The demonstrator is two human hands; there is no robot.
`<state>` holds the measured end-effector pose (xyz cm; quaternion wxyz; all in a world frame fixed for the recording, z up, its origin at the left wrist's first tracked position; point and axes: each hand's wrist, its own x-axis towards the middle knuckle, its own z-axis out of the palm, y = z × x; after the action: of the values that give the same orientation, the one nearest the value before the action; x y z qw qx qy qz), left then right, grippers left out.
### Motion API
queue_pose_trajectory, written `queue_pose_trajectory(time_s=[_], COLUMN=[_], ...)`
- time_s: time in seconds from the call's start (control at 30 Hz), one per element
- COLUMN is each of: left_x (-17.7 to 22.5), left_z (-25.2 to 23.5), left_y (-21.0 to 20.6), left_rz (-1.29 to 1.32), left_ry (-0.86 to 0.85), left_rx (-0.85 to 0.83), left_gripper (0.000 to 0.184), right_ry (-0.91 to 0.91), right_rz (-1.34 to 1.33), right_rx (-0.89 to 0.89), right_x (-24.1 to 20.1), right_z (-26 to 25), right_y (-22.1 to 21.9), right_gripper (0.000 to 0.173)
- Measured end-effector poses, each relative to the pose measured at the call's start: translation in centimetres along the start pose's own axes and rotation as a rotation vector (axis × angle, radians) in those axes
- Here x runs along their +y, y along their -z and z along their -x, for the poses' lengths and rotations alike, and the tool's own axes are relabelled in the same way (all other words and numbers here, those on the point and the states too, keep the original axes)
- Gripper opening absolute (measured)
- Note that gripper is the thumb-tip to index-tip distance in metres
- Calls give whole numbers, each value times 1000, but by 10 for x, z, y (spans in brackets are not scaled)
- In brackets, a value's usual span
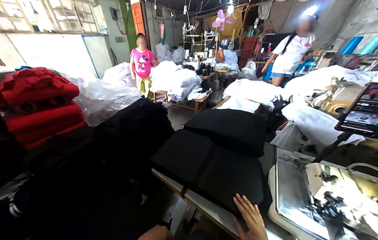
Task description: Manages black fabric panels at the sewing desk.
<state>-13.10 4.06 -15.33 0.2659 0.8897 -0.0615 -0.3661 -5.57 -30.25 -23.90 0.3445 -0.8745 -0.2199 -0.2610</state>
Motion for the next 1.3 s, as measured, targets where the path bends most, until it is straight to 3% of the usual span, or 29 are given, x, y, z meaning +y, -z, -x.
queue_pose_trajectory(time_s=[0.23, 0.33, 0.5, 0.53, 0.67, 0.93, 1.3], left_x=[86, 133, 211, 215, 196, 182, 185], left_z=[-40, -56, -108, -132, -201, -206, -204], left_y=[58, 70, 68, 55, 6, 4, 4], left_rz=[-86, -94, -45, -87, -386, -360, -367], left_ry=[-341, -498, -558, -523, -380, -457, -461], left_rx=[232, 476, 932, 947, 727, 812, 800], left_gripper=[39, 37, 47, 48, 54, 48, 47], right_ry=[1, 8, -28, -43, -64, -69, -72], right_rz=[-15, 11, -18, -13, -4, -9, -9], right_rx=[35, 59, -35, -37, 21, 31, 42], right_x=[7, 8, 3, 3, -3, 1, 3], right_z=[2, 2, -8, -4, 1, 3, 3], right_y=[-3, -5, 9, 9, 4, 1, 4], right_gripper=[47, 46, 43, 43, 36, 39, 42])
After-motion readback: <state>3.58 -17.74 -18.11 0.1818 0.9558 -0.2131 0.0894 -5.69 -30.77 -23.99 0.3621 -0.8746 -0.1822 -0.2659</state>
